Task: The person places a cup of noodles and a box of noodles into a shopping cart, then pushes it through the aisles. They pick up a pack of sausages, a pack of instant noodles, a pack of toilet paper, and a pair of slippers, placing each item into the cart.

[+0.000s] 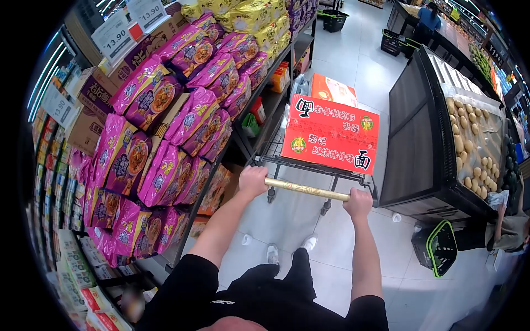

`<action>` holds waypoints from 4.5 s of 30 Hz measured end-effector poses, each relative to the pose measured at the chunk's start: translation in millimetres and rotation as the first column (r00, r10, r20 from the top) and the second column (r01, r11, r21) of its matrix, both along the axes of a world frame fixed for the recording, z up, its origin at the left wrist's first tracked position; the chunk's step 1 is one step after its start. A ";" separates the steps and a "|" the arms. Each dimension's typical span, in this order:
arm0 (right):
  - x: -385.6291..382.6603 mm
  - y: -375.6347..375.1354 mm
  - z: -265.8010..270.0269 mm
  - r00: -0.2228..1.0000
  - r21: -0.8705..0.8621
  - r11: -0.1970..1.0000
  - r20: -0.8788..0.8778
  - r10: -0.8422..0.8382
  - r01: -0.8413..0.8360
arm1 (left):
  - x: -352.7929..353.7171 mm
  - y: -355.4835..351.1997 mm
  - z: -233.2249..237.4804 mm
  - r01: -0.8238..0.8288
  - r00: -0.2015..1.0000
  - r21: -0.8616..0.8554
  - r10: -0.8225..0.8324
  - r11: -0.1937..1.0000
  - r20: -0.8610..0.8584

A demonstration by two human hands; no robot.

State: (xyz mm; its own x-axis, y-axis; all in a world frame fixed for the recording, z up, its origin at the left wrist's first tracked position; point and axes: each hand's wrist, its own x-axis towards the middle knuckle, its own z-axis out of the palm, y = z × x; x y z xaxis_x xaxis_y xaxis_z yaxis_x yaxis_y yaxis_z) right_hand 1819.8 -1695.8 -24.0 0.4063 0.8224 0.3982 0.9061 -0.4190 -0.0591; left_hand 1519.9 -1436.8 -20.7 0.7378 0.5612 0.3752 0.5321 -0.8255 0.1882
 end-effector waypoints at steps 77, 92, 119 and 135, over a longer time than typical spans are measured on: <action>493.3 357.8 -0.1 0.982 -0.048 0.998 -0.185 -0.040 0.032 | 514.6 373.7 -3.1 0.074 0.993 0.051 -0.079 0.996 0.093; 633.8 421.4 11.4 0.940 -0.173 0.985 -0.339 -0.041 -0.020 | 657.7 438.0 0.9 0.043 0.999 0.058 -0.045 0.997 0.028; 874.4 532.7 -4.7 0.331 0.297 0.774 -0.936 0.121 0.558 | 890.9 568.3 -15.8 0.160 0.983 -0.136 -0.146 0.978 0.107; 1141.7 642.4 -12.2 0.148 0.094 0.642 -0.989 -0.030 0.761 | 1002.1 644.8 7.4 0.212 0.939 -0.448 -0.308 0.869 -0.153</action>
State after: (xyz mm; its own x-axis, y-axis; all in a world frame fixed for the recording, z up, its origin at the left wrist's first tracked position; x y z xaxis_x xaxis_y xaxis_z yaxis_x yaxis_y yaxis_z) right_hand 2961.6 -1053.4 -36.2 0.9373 0.2110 -0.2775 -0.2224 -0.2510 -0.9421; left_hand 2522.1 -792.0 -13.3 0.9133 0.4059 -0.0338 0.3759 -0.8079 0.4540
